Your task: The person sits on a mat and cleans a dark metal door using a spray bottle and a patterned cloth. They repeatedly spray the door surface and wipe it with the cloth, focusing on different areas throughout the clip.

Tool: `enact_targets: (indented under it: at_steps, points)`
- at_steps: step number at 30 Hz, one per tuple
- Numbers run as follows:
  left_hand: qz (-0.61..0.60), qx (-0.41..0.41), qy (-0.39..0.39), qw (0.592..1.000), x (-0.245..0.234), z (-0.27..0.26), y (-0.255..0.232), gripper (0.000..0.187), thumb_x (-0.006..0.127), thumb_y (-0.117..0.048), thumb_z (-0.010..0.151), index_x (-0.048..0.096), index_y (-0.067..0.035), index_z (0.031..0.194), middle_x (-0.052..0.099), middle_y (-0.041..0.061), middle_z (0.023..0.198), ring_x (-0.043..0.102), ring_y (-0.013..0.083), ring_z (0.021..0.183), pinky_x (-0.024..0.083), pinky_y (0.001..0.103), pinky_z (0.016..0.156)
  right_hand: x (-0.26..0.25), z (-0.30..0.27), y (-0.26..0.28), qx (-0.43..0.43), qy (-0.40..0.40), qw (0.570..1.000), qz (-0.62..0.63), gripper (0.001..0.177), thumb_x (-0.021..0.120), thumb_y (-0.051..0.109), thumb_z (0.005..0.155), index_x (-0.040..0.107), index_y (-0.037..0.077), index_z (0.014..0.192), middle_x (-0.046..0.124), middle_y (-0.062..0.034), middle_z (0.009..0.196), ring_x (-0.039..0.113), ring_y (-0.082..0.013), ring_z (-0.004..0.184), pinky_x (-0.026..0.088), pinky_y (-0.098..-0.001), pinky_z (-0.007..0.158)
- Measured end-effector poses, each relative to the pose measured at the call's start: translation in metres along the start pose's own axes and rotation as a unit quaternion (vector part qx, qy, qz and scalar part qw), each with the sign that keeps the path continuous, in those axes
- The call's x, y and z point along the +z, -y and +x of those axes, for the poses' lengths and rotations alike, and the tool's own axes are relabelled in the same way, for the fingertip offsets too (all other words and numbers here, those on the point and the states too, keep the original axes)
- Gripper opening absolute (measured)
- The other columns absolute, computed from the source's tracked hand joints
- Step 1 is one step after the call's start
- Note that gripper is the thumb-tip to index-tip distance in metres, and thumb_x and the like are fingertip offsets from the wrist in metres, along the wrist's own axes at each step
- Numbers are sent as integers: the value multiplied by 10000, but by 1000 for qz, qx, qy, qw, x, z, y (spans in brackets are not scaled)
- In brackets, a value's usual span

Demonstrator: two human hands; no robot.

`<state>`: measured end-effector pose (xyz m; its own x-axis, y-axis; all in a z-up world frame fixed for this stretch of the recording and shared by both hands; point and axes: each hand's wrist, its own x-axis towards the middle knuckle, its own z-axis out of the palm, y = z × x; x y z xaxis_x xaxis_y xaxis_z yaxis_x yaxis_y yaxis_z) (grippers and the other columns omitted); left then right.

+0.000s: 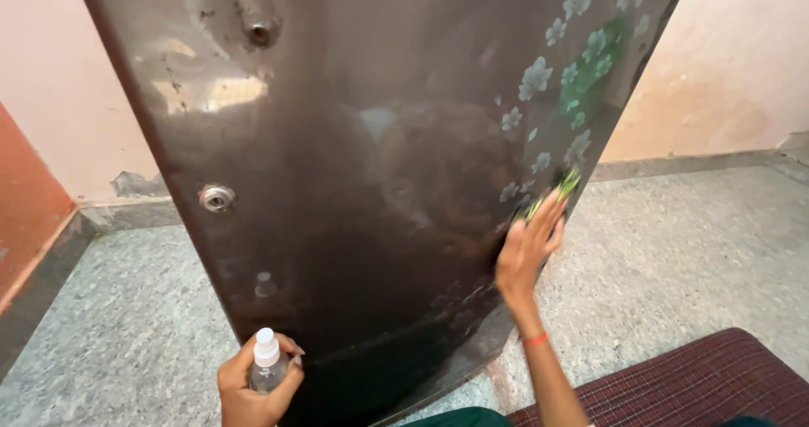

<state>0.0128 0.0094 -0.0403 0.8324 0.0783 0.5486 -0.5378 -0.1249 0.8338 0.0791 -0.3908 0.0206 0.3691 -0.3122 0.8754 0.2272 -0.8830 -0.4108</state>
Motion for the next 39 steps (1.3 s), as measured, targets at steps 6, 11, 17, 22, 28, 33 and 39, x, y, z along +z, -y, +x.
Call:
enact_targets:
  at_steps: [6, 11, 17, 22, 28, 33, 39]
  points:
    - [39, -9, -11, 999, 0, -4, 26, 166, 747, 51, 652, 692, -32, 784, 735, 71, 742, 730, 128, 727, 553, 275, 721, -16, 115, -31, 23, -42, 999, 25, 641, 266, 344, 1156, 49, 53, 1684, 81, -185, 1782, 51, -348, 1662, 4, -558, 1302]
    - [48, -23, 29, 998, -9, 2, 45, 185, 767, 51, 641, 700, -43, 786, 776, 75, 762, 759, 138, 748, 573, 283, 759, -11, 105, -79, 30, -60, 995, 75, 630, 299, 313, 1171, 33, 50, 1678, 84, -192, 1782, 124, -343, 1668, 67, -473, 1318]
    - [19, -19, 17, 999, -6, 0, 40, 176, 762, 52, 657, 691, -46, 784, 732, 86, 792, 764, 144, 740, 577, 288, 746, 26, -46, -100, 101, -39, 993, 55, 649, 308, 254, 1115, 57, -41, 1636, 68, -252, 1731, 70, -398, 1617, 46, -478, 1295]
    - [-6, 20, 17, 1000, -5, 2, 27, 176, 742, 51, 651, 686, -36, 793, 728, 59, 739, 691, 106, 700, 538, 265, 678, 40, -163, -55, 92, 57, 994, 22, 686, 328, 276, 1085, 56, -49, 1624, 63, -276, 1705, 57, -423, 1585, 50, -522, 1260]
    - [12, -22, 10, 1000, -2, -1, 1, 142, 753, 13, 665, 685, -47, 775, 685, 39, 653, 653, 91, 622, 508, 257, 590, 44, -168, 31, -175, 106, 978, -39, 678, 410, 359, 1060, 245, -37, 1585, 201, -284, 1665, 191, -419, 1554, 74, -567, 1240]
    - [0, 30, 14, 999, -4, 2, -24, 132, 738, -1, 681, 654, -49, 771, 660, 30, 656, 650, 104, 613, 510, 255, 585, 16, -17, 115, -272, 69, 956, -89, 604, 466, 411, 1022, 487, 39, 1497, 348, -235, 1621, 269, -435, 1523, 78, -618, 1223]
    - [9, 47, 14, 999, -7, 4, -37, 140, 741, -7, 673, 642, -45, 765, 672, 50, 654, 691, 152, 595, 525, 278, 571, -48, 170, 241, -271, 12, 958, -94, 599, 374, 261, 1142, 348, -23, 1669, 255, -205, 1739, 132, -379, 1616, 9, -568, 1269]
